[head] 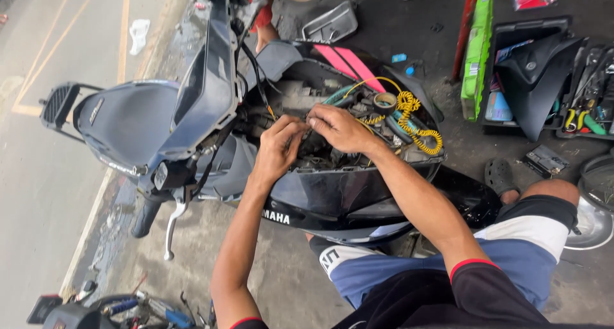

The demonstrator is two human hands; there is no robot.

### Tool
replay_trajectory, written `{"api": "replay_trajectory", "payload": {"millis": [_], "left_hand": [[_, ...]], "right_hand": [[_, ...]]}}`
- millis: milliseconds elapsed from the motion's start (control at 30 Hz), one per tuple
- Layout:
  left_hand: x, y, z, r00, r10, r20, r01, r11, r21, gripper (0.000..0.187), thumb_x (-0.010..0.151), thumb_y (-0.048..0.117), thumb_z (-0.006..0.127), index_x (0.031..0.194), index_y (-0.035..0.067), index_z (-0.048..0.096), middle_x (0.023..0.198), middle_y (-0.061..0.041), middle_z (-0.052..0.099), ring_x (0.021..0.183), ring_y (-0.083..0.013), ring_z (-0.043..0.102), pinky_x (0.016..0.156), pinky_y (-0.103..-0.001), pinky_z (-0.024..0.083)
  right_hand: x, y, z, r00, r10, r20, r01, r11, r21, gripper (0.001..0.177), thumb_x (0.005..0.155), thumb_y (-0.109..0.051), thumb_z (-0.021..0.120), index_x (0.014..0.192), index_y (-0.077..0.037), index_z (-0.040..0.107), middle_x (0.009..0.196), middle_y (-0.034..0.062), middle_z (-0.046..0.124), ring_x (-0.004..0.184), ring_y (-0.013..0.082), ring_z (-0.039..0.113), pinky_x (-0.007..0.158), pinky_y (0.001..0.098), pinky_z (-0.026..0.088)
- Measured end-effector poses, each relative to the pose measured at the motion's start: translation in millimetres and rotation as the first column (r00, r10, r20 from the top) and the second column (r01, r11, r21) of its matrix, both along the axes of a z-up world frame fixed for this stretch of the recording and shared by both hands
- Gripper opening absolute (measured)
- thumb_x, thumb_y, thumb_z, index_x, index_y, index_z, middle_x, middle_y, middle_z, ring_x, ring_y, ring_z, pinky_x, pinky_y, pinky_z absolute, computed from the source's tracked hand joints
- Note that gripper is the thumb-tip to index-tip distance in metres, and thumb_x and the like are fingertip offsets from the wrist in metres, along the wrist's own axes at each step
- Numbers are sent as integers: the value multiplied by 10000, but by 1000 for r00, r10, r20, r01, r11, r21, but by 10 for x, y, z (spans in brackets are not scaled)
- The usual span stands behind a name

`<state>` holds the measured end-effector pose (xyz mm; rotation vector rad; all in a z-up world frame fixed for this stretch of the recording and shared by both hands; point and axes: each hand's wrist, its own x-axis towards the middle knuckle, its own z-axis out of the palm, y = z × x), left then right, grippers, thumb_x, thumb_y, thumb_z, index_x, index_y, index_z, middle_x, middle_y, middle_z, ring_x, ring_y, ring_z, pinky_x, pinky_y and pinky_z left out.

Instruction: Repairing and connecting electrical wiring inside the front panel of a motorcycle.

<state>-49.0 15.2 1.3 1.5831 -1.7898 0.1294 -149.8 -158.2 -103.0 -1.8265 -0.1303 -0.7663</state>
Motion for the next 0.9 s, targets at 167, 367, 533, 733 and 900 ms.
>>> {"api": "replay_trajectory", "payload": {"millis": [167,367,533,733,900], "left_hand": [[143,34,-136,997,57,-55,-57,998,-7,157,1045,-64,688,1102,39,793,933,-134,736,761,-330,743,631,-360,594],[131,26,-114,986,103,-130,-105,994,-11,107,1012,-52,734,1028,32,799,869,-158,733,732,-363,749,596,-364,591],[154,32,-136,985,120,-121,-122,992,-14,87,999,-27,762,1006,46,810,883,-145,753,752,-357,769,595,-364,597],[132,25,-138,988,82,-132,-84,996,-13,119,996,-36,752,1019,56,825,883,-152,752,776,-368,769,620,-374,604],[117,37,-120,984,86,-155,-92,995,-26,113,1008,-41,746,1024,43,820,870,-156,745,768,-356,765,618,-360,603]], "right_hand": [[-36,87,59,999,4,39,-11,987,163,239,1184,-262,590,1284,-53,650,967,176,726,839,277,645,783,442,535],[26,102,45,994,-104,45,97,987,127,203,1089,-256,736,1124,-57,750,818,113,749,685,220,650,661,361,534],[0,85,89,989,-50,138,35,993,110,201,1065,-254,774,1062,-53,787,894,117,734,763,222,667,735,344,544],[110,54,-144,996,-38,80,29,994,103,186,908,-143,895,1032,-63,783,925,82,727,821,210,680,767,342,552],[74,58,-67,996,-26,90,15,993,117,169,946,-178,886,1047,-73,802,953,78,733,843,201,680,781,341,547]]}}
